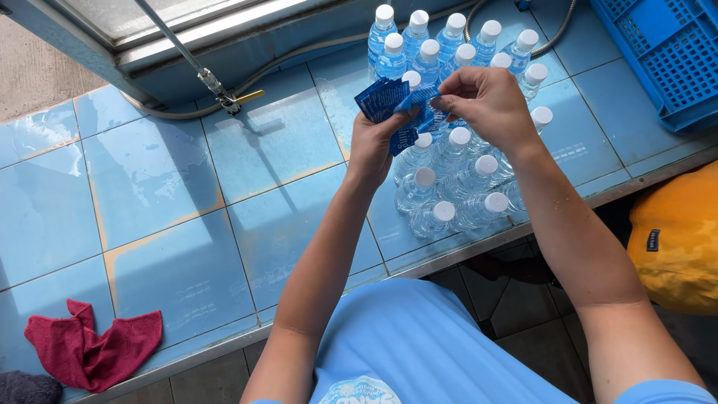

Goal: The person applies blue labels to clear plastic water bottles arranged on a tiled counter. They pick up each bottle, wrap the label around it, and place it back in the group. Another person in a yellow shirt is visible nearby, also handling bottles.

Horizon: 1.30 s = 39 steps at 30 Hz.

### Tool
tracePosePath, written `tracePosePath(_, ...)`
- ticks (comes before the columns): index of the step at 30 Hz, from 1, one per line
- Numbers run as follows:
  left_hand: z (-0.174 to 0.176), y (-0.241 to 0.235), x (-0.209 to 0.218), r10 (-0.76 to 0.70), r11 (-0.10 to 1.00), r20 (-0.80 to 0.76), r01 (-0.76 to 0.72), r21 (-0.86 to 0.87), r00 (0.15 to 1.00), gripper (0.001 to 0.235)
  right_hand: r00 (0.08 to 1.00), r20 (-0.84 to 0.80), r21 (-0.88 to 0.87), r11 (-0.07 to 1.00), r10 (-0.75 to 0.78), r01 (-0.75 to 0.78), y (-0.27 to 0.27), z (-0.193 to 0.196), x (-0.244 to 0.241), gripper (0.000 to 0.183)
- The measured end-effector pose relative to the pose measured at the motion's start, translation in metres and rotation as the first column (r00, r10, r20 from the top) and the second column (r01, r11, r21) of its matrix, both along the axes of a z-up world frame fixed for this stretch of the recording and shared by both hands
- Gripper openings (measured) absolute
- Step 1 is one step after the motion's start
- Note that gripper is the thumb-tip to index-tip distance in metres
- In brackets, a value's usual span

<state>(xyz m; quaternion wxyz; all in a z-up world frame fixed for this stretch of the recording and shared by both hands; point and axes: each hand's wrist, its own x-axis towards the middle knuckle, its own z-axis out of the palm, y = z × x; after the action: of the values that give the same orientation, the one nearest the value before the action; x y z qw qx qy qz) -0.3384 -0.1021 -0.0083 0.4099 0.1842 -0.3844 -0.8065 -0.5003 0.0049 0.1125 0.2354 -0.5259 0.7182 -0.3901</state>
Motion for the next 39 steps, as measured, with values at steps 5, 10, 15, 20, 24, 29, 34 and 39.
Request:
tracePosePath(5,0.006,0.006,0.011,0.081,0.990,0.209,-0.053,-0.133,0.975,0.052,0.994,0.105,0.065,0.998,-0.004,-0.003,0.004,0.012,-0.007,0.010)
tracePosePath(10,-0.011,0.009,0.022,-0.002,1.000,0.255,0.002,-0.001,0.967,0.069,0.999,0.008,0.177,0.983,0.044,-0.045,0.007,0.010,0.000,0.012)
tracePosePath(15,-0.017,0.009,0.042,-0.050,0.998,0.109,0.044,0.053,0.993,0.057,0.999,-0.037,0.060,0.998,0.014,-0.011,0.009,0.003,-0.011,0.015)
tracePosePath(20,-0.018,0.010,0.053,0.004,0.987,0.027,-0.008,0.160,1.000,0.039,0.988,-0.079,0.200,0.973,0.132,-0.114,0.022,0.036,0.004,0.012)
tracePosePath(24,-0.041,0.011,0.042,0.042,0.999,0.065,-0.041,-0.013,0.997,0.038,0.946,-0.141,0.241,0.937,0.292,-0.253,0.023,0.037,0.027,0.027)
tracePosePath(29,-0.045,0.015,0.040,0.158,0.952,0.124,-0.117,-0.284,0.980,0.026,0.759,-0.571,0.093,0.943,0.314,-0.320,0.002,-0.019,0.014,0.011)
tracePosePath(34,-0.038,0.022,0.048,0.185,0.889,0.166,-0.093,-0.448,0.969,0.035,0.704,-0.637,0.100,0.939,0.314,-0.328,-0.005,-0.039,0.009,0.020)
tracePosePath(39,-0.041,0.028,0.051,0.159,0.890,0.197,-0.054,-0.453,0.967,0.053,0.603,-0.722,0.233,0.940,0.339,-0.250,-0.005,-0.033,0.009,0.035)
